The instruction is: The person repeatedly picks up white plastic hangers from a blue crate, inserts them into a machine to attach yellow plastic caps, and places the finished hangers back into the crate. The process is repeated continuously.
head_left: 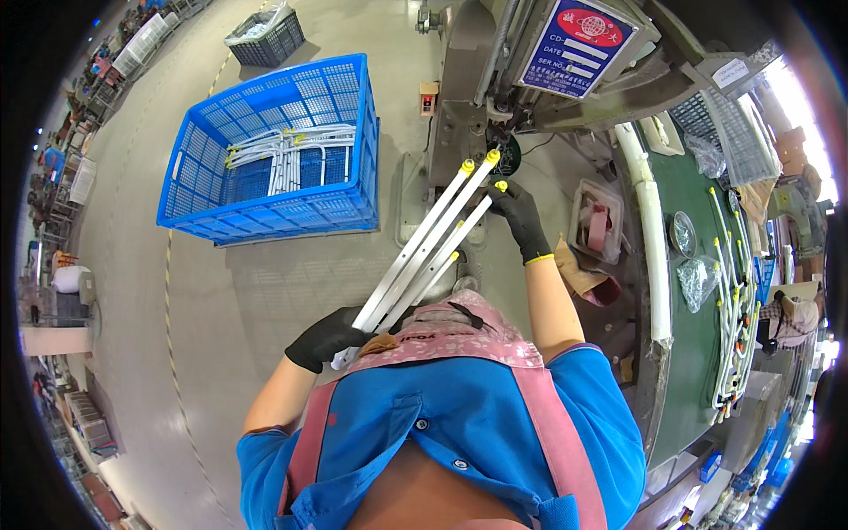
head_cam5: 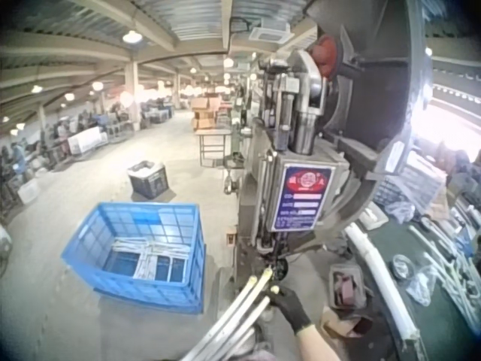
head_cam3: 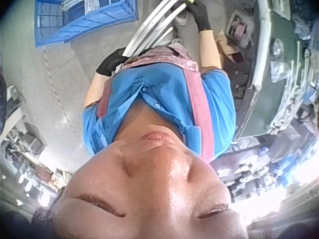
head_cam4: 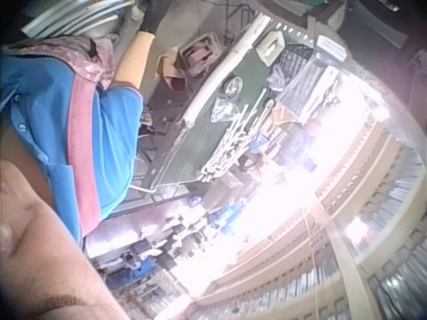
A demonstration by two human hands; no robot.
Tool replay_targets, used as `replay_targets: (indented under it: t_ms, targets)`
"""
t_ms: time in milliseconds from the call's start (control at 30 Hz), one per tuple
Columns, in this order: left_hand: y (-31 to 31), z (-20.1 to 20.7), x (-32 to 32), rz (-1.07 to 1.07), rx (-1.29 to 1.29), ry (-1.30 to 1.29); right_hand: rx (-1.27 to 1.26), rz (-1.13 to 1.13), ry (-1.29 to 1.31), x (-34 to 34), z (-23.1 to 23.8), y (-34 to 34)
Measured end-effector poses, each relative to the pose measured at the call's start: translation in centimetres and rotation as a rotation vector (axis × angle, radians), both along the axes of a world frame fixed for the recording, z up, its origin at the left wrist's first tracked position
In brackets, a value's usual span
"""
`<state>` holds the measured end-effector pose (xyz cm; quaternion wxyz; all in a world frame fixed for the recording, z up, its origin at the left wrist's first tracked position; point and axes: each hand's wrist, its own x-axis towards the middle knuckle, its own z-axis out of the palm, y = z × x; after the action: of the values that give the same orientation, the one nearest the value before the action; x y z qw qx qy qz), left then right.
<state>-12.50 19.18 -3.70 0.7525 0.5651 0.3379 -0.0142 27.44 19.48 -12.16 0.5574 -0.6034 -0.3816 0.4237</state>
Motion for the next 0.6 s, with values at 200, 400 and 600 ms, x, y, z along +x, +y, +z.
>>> replay_targets:
  t_ms: [200, 400, 600]
  targets:
    - [-0.4, 1.3, 0.1, 0.019, 0.059, 0.062, 0.062, -0.167, -0.089, -0.9, 1.9, 0.5]
    - [-0.8, 3.4, 0.6, 0.130, 0.046, 0.035, 0.070, -0.325, -0.398, -1.5, 6.3, 1.1]
    - [-1.5, 4.2, 1.1, 0.278, -0.068, -0.086, 0.219, -0.261, -0.321, -1.6, 9.2, 2.7]
